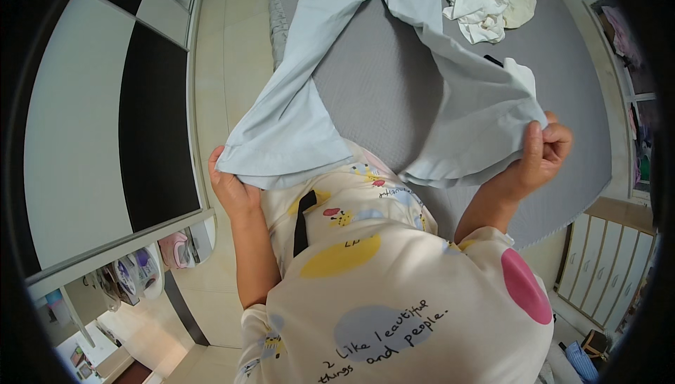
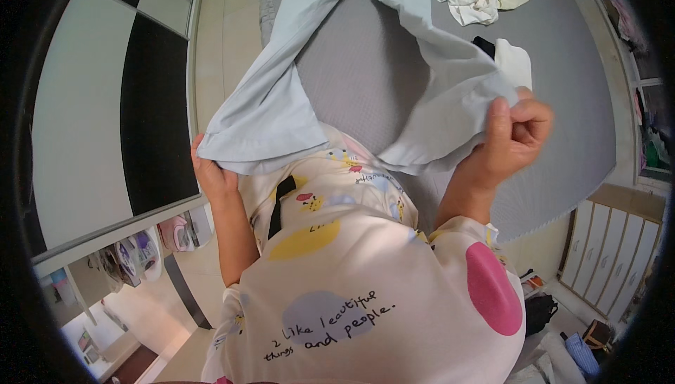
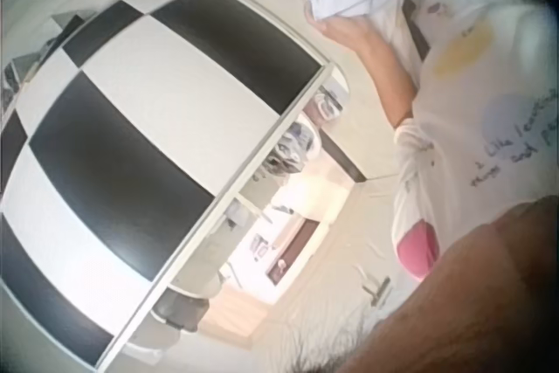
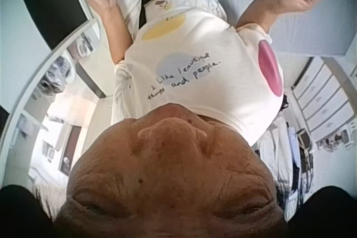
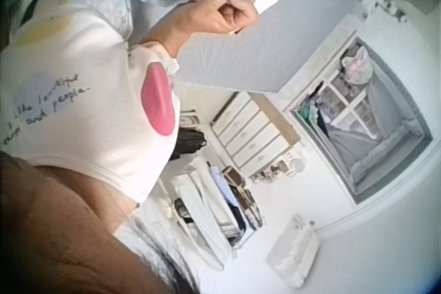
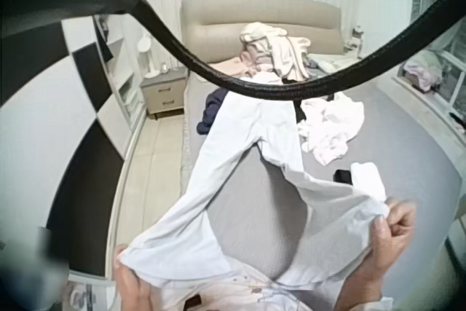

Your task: The person folds a pair of white pants and a dark blue t-shirt on a bed. They smooth and fold each item by hand, then place the folded pants and t-shirt into a neat stack on the bed.

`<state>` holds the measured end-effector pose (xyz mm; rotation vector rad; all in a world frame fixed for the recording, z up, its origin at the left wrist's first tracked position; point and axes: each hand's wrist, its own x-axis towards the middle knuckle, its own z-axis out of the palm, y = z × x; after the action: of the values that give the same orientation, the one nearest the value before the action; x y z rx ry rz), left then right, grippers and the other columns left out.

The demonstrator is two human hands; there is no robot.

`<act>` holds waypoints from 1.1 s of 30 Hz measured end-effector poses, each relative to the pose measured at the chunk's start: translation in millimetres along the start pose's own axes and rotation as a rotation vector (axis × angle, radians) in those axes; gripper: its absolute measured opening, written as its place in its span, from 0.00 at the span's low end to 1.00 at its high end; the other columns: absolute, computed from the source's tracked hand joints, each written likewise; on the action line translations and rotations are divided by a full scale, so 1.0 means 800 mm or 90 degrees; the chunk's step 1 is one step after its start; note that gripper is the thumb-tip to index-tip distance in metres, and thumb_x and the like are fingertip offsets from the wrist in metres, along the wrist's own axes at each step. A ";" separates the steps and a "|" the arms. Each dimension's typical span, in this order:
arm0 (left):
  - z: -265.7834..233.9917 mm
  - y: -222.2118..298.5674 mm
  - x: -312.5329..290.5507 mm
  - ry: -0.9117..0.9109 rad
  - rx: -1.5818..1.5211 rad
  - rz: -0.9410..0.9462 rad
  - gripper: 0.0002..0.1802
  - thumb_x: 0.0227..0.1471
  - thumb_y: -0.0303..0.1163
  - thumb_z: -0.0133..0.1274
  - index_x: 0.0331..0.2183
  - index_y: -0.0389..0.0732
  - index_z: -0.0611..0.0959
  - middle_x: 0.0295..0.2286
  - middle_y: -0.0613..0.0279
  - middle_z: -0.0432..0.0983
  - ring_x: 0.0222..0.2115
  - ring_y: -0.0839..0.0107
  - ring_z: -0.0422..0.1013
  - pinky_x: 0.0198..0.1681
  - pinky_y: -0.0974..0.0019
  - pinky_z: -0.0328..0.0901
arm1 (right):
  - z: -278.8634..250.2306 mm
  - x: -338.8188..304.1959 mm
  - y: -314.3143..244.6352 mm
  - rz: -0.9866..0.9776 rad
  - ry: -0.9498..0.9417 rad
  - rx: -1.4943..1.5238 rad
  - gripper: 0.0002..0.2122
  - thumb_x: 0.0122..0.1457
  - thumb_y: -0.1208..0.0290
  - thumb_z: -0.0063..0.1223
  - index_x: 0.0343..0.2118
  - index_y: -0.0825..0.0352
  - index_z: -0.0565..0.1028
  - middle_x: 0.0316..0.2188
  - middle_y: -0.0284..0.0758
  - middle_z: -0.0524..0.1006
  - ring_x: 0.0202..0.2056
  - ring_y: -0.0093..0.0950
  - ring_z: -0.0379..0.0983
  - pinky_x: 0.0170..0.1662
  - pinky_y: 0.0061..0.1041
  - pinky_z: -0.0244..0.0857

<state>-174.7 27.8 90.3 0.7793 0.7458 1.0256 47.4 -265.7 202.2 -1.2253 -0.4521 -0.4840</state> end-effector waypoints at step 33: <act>-0.076 -0.040 0.029 0.143 -0.178 -0.189 0.15 0.55 0.26 0.41 0.46 0.38 0.66 0.43 0.51 0.69 0.45 0.57 0.68 0.47 0.49 0.66 | 0.024 -0.024 0.027 -0.020 -0.302 -0.122 0.08 0.46 0.84 0.51 0.30 0.68 0.69 0.22 0.32 0.71 0.23 0.21 0.67 0.27 0.19 0.61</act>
<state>-203.3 52.0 28.4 0.3035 0.8592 0.9284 42.9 -239.2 179.8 -1.5248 -0.8423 -0.2623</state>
